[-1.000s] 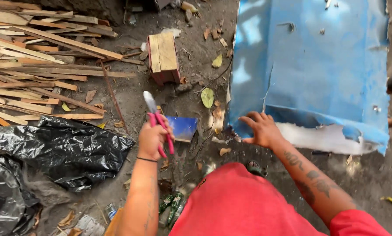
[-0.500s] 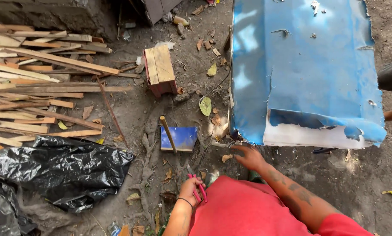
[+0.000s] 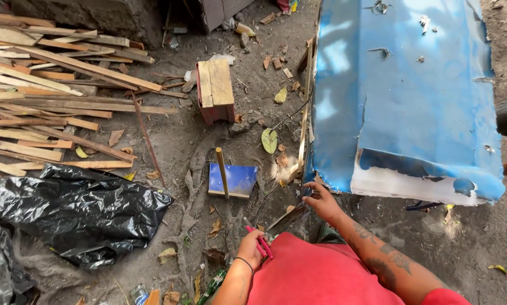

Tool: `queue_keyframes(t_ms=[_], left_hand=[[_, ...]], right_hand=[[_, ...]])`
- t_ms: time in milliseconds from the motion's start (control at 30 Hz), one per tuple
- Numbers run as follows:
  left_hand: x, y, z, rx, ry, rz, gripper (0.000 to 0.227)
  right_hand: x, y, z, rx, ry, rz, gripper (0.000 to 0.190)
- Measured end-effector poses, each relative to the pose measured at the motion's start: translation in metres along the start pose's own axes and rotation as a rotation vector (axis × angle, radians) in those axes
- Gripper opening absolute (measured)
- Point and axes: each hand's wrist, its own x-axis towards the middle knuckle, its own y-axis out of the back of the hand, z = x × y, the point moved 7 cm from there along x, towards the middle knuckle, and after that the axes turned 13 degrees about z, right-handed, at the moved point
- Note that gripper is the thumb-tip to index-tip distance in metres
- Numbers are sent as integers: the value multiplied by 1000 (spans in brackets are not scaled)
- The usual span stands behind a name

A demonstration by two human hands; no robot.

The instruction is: Stripping a white protective or decorative layer from a blue panel using snips and manual pulling.

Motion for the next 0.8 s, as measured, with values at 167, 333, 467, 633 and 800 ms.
queue_keyframes(t_ms=[167, 333, 467, 633, 800], left_hand=[[-5, -37, 9, 122, -46, -95, 7], [-7, -80, -8, 231, -49, -371, 9], [7, -130, -45, 652, -227, -532, 18], [-19, -185, -39, 935, -441, -564, 34], [-40, -233, -13, 1621, -1042, -648, 18]], right_hand=[[-1, 1, -15, 44, -115, -69, 46], [-13, -2, -44, -21, -68, -178, 49], [-3, -21, -61, 57, -31, -207, 54], [15, -29, -61, 207, -17, -218, 60], [-6, -27, -71, 47, -18, -319, 60]])
